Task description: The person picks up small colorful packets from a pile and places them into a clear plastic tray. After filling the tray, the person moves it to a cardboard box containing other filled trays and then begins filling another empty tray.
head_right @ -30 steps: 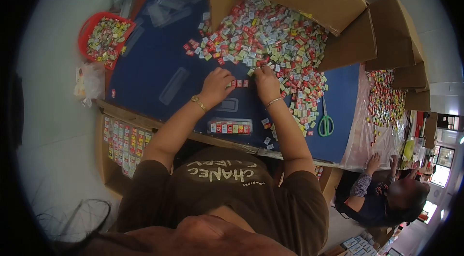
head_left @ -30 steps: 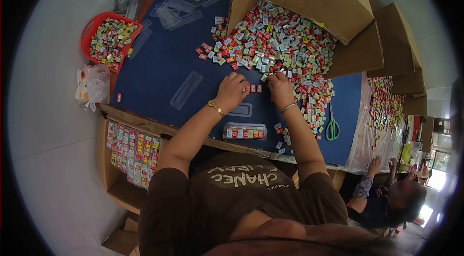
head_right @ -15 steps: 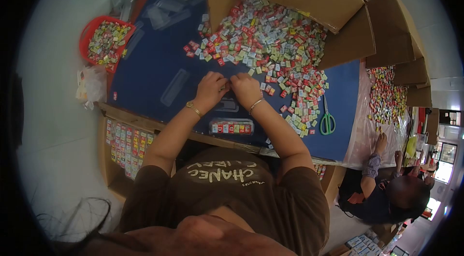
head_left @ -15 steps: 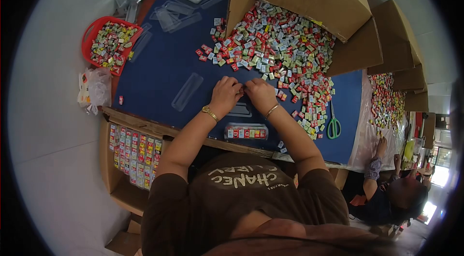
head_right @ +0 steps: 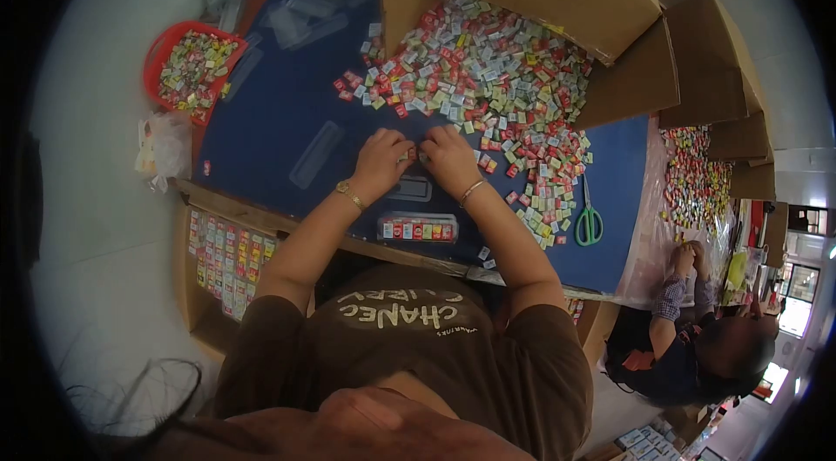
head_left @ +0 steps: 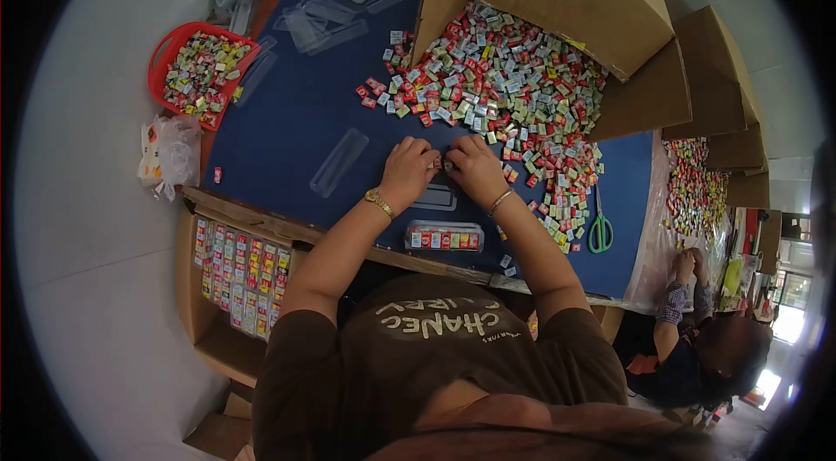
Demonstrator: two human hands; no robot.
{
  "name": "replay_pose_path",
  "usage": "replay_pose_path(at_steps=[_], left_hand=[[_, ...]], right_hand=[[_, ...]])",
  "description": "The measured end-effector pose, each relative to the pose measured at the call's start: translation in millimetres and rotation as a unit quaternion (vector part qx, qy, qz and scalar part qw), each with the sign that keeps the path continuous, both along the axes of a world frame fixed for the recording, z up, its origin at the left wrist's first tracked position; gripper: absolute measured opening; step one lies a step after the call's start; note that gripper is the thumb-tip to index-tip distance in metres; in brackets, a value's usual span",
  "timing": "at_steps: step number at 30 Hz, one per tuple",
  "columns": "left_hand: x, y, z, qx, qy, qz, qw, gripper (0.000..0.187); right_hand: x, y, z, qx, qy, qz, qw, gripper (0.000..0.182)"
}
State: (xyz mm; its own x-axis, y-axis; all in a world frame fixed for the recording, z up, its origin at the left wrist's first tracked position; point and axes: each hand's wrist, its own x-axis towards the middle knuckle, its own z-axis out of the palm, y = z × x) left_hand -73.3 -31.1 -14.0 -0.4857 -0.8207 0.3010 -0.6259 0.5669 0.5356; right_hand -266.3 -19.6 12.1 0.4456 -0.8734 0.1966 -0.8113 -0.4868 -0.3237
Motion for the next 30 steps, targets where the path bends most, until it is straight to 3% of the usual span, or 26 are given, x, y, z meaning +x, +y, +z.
replay_pose_path(at_steps=[3, 5, 6, 9, 11, 13, 15, 18, 23, 25, 27, 30], left_hand=[[0, 2, 5, 0.018, -0.008, 0.004, 1.0, 0.039], [3, 4, 11, 0.003, 0.005, 0.009, 1.0, 0.042], [8, 6, 14, -0.009, 0.019, 0.008, 1.0, 0.044], [24, 11, 18, -0.005, 0.077, 0.046, 0.996, 0.045], [39, 13, 11, -0.02, 0.094, 0.093, 0.991, 0.042], [48, 17, -1, -0.03, 0.113, 0.133, 0.984, 0.04], [55, 19, -9, -0.051, 0.126, 0.165, 0.977, 0.034], [60, 24, -1, -0.069, 0.127, 0.15, 0.978, 0.031], [64, 26, 2, -0.055, 0.145, 0.158, 0.975, 0.027], [65, 25, 10, -0.022, 0.159, 0.146, 0.976, 0.025], [65, 26, 12, 0.011, 0.144, 0.146, 0.979, 0.022], [64, 24, 7, 0.005, 0.11, 0.114, 0.987, 0.025]], right_hand=[[-6, 0, 13, -0.009, -0.073, 0.003, 0.997, 0.034], [-10, -4, 14, 0.159, -0.188, -0.084, 0.966, 0.032], [-12, -8, 15, 0.145, -0.189, -0.114, 0.964, 0.029], [-6, -37, -1, 0.076, -0.003, -0.127, 0.989, 0.027], [30, -63, 6, 0.066, -0.048, -0.08, 0.993, 0.031], [86, -84, 42, 0.049, -0.208, 0.023, 0.977, 0.036], [140, -95, 84, 0.134, -0.452, 0.099, 0.876, 0.04], [169, -92, 124, 0.119, -0.508, 0.131, 0.843, 0.039], [103, -67, 77, 0.088, -0.374, 0.076, 0.92, 0.03], [48, -49, 57, 0.057, -0.344, 0.001, 0.937, 0.024], [-13, -28, 44, 0.063, -0.271, -0.152, 0.948, 0.021], [-91, -1, 28, 0.021, -0.094, -0.23, 0.968, 0.016]])
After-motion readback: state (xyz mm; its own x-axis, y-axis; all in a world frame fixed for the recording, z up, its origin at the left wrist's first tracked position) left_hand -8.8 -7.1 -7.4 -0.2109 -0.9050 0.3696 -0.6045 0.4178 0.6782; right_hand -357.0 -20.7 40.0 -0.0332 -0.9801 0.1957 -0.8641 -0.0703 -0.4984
